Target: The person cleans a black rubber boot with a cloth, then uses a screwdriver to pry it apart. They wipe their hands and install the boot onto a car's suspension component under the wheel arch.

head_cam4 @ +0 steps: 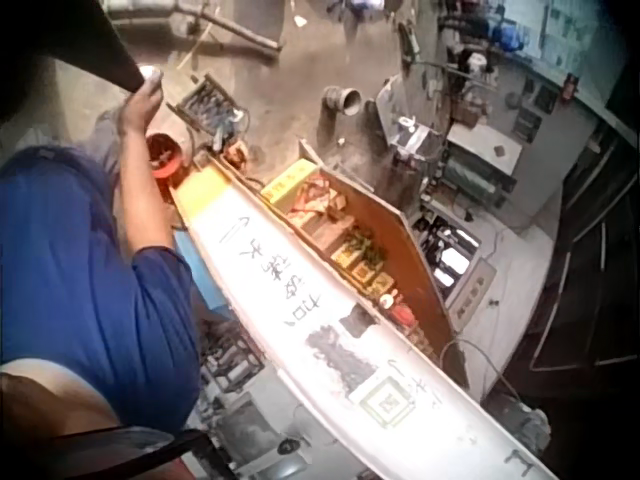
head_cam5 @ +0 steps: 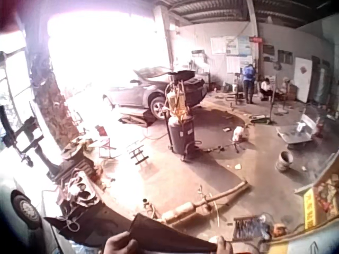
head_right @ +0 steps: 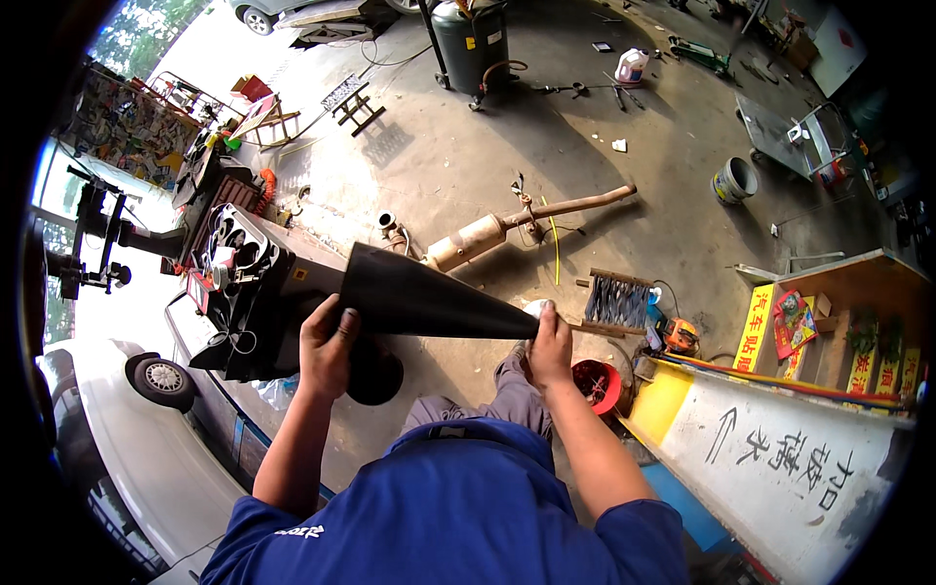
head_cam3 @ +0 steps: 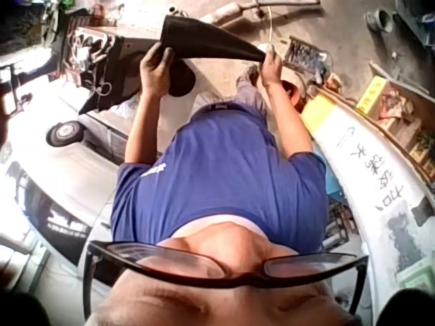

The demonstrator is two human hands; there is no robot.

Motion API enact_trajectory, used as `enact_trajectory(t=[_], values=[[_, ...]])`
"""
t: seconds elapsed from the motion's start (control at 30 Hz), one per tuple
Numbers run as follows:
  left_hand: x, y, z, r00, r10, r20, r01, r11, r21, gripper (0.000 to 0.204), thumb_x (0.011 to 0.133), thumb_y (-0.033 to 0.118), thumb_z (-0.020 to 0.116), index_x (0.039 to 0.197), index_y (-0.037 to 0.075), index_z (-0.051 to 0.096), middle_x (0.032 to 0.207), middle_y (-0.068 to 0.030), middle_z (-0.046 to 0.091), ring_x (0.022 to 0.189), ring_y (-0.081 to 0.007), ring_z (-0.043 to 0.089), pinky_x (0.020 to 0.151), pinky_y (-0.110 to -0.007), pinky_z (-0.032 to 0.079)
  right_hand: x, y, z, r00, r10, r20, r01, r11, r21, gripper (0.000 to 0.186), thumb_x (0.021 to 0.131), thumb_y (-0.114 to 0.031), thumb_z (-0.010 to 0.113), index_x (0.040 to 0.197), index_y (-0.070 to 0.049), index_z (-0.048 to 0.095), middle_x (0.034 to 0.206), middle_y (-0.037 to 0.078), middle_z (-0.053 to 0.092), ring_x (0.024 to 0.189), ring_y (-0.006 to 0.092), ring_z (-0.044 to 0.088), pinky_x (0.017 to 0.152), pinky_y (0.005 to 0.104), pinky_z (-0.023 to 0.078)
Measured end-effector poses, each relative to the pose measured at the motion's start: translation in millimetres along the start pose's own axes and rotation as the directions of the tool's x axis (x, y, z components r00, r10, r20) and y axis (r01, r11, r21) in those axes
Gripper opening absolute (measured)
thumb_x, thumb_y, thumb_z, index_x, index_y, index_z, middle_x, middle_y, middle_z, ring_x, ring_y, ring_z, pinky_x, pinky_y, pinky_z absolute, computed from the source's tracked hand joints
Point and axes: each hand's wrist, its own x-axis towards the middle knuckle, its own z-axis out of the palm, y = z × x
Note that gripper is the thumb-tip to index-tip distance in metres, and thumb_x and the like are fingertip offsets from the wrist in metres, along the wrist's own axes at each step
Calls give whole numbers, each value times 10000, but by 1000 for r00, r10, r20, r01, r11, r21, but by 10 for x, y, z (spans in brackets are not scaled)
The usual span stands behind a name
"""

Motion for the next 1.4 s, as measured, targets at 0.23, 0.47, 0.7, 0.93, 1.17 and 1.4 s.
enact_trajectory(t=[0.23,0.47,0.7,0.93,1.17,1.4], values=[[454,446,531,616,257,745,-786,275,554,307,730,66,748,1028,111,690,910,-41,647,766,-300,660,728,-395,533,888,505,-662,965,210,158,-67,777,-626,398,1121,-479,549,991,-133,697,710,8,574,530,138,482,498,305,377],[946,161,384,541,-33,840,-840,28,542,185,940,217,632,1120,180,647,1000,-36,638,856,-226,689,854,-385,505,529,-1451,-711,991,-53,123,58,998,-36,355,1143,-330,467,1182,-76,712,938,3,682,837,105,643,752,268,503],[1438,77,255,379,-102,920,-922,46,385,252,937,223,608,1178,196,681,997,-36,653,809,-222,689,833,-389,483,-54,-2805,781,325,-282,903,901,-197,-386,335,953,-113,612,1274,-104,706,1183,88,649,1076,283,649,924,406,551],[1785,366,-404,412,46,910,-911,40,410,221,945,196,608,1154,168,675,1002,-48,659,850,-267,705,851,-410,517,-59,-2918,1458,454,-182,872,876,-90,-474,186,858,-102,681,1027,-45,736,1156,80,688,1084,275,634,896,408,527],[2499,246,-1075,756,394,522,-628,660,412,139,974,102,742,1094,56,692,912,-83,696,857,-229,708,782,-393,562,270,-2217,1656,918,-350,184,333,936,116,221,964,-80,494,1032,9,684,946,93,701,767,177,650,701,316,516],[3398,245,-1312,959,75,275,9,956,-294,270,1109,237,672,1151,-28,696,980,-54,746,841,-127,680,775,-296,566,869,-1394,1250,992,-111,-59,112,994,10,510,1067,-592,631,1274,-126,620,950,-9,632,807,118,633,655,294,527]])
